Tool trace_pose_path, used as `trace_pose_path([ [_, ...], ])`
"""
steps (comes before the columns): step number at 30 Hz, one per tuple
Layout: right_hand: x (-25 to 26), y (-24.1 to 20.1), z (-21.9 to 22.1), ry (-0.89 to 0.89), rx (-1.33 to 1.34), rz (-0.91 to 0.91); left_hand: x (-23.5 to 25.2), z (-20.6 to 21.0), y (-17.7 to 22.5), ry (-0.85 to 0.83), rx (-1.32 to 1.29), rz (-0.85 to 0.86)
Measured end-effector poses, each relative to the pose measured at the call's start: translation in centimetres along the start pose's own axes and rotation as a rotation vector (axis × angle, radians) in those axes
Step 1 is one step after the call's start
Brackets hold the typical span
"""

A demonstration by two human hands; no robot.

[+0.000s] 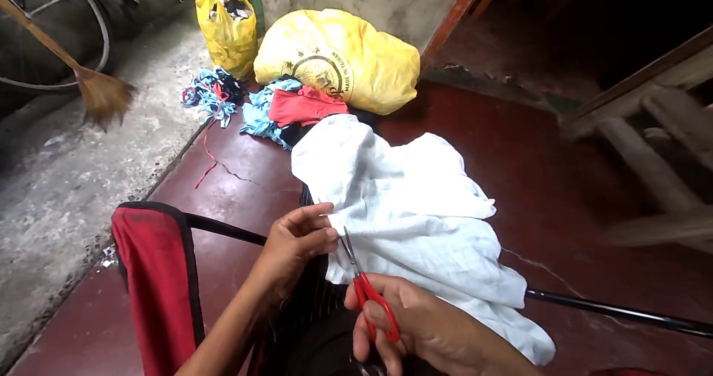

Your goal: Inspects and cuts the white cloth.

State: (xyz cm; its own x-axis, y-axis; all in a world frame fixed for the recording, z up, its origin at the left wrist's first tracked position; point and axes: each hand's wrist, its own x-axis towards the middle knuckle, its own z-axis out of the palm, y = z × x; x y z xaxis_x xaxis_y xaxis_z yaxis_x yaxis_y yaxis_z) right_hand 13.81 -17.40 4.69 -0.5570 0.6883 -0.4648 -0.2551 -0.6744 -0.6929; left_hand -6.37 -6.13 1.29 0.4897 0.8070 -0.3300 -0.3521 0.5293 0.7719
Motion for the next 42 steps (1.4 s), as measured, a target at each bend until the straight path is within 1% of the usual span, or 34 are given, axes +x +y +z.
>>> trace_pose_path([
  [8,0.7,0.1,0.1,0.052,-0.077,-0.025,-0.2,0.1,0.0,-0.010,0.058,-0.011],
  [20,0.8,0.1,0.7,0.153,-0.161,-0.007,-0.2,0.2,-0.4,0.039,0.077,-0.014],
  [27,0.7,0.2,0.7,0.150,-0.172,-0.007,-0.2,0.3,-0.3,0.064,0.078,-0.037],
  [30,0.4,0.3,0.7,0.092,-0.184,-0.030,-0.2,0.1,-0.1,0.017,0.092,-0.049],
  [33,0.0,0.3,0.3,0.026,-0.167,-0.041,-0.2,0.0,-0.1,-0.037,0.113,-0.028],
  [37,-0.6,0.3,0.3,0.008,-0.161,-0.078,0.1,0.3,-0.2,-0.042,0.145,0.031],
  [42,-1.3,0.3,1.0,0.073,-0.232,-0.118,0.2,0.7,-0.6,-0.020,0.202,0.109],
])
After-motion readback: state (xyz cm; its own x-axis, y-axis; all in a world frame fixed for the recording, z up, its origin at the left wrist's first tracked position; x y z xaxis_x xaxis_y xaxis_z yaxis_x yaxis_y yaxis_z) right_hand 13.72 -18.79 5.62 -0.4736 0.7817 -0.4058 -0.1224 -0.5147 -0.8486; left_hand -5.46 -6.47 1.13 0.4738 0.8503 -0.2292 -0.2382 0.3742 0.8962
